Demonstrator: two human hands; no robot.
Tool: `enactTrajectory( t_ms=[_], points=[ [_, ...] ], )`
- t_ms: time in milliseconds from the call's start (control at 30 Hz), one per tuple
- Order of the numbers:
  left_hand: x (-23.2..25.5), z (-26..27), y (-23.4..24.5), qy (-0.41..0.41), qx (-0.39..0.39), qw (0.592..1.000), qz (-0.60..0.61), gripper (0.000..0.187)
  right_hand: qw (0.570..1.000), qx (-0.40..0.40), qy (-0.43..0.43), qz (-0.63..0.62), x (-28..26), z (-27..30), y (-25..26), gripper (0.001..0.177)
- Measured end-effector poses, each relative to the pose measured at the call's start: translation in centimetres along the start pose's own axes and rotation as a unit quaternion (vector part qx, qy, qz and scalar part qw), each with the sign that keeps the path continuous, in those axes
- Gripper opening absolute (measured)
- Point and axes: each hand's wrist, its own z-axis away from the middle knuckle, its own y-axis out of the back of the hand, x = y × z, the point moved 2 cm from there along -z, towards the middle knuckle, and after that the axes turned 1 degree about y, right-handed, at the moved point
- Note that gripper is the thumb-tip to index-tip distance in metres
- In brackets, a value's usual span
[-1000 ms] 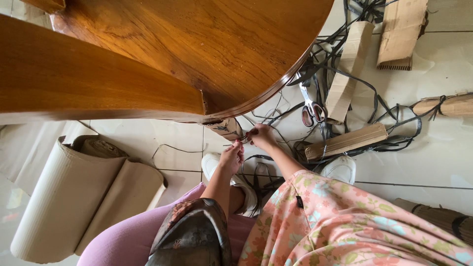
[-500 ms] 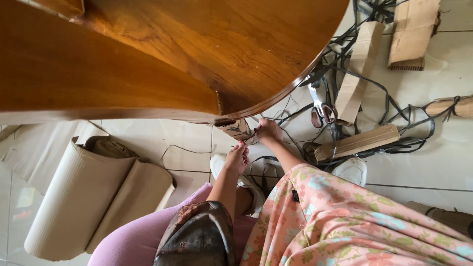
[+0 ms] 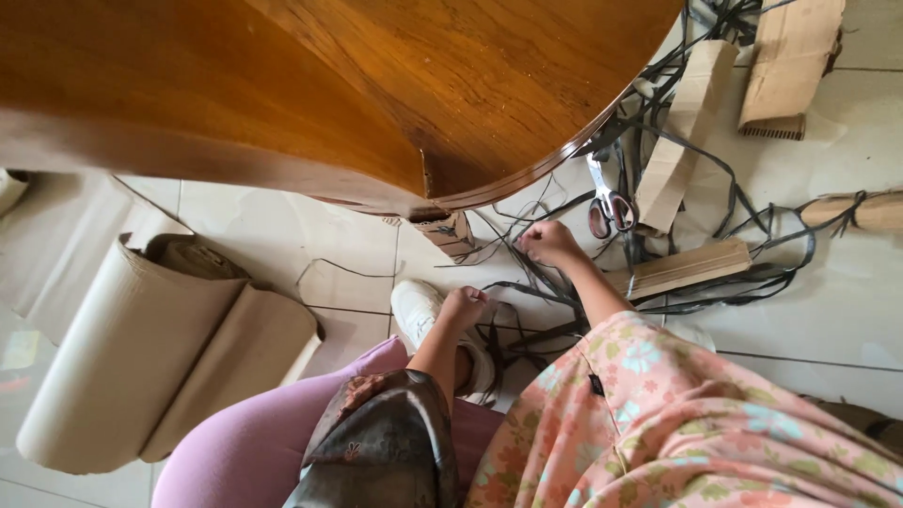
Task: Wrapping wooden chair legs with cardboard and securing them with plastic ties
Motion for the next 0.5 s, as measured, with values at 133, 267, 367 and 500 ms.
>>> enactTrajectory(
  t_ms=[133, 267, 367, 500],
  points=[
    [3.7, 1.9, 0.7, 0.056, 0.025, 0.991, -0.115, 0.024, 0.989, -0.041, 0.073, 0.120, 1.0, 1.6, 0.5, 0.022],
    [4.0, -0.4, -1.4, 0.106, 0.029, 0.988, -0.110, 0.031, 0.981, -0.004, 0.091, 0.169, 2.0, 4.3, 2.2, 0.015],
    [5.3, 1.0, -2.3, 0.063, 0.023, 0.997, -0.022, 0.041, 0.980, 0.002, 0.086, 0.181, 2.3, 5.9, 3.2, 0.015],
    [6.3, -0.1, -3.7, 0.033, 0.017, 0.998, -0.055, 0.043, 0.975, -0.037, 0.110, 0.189, 5.7, 4.9, -0.7, 0.017]
  ],
)
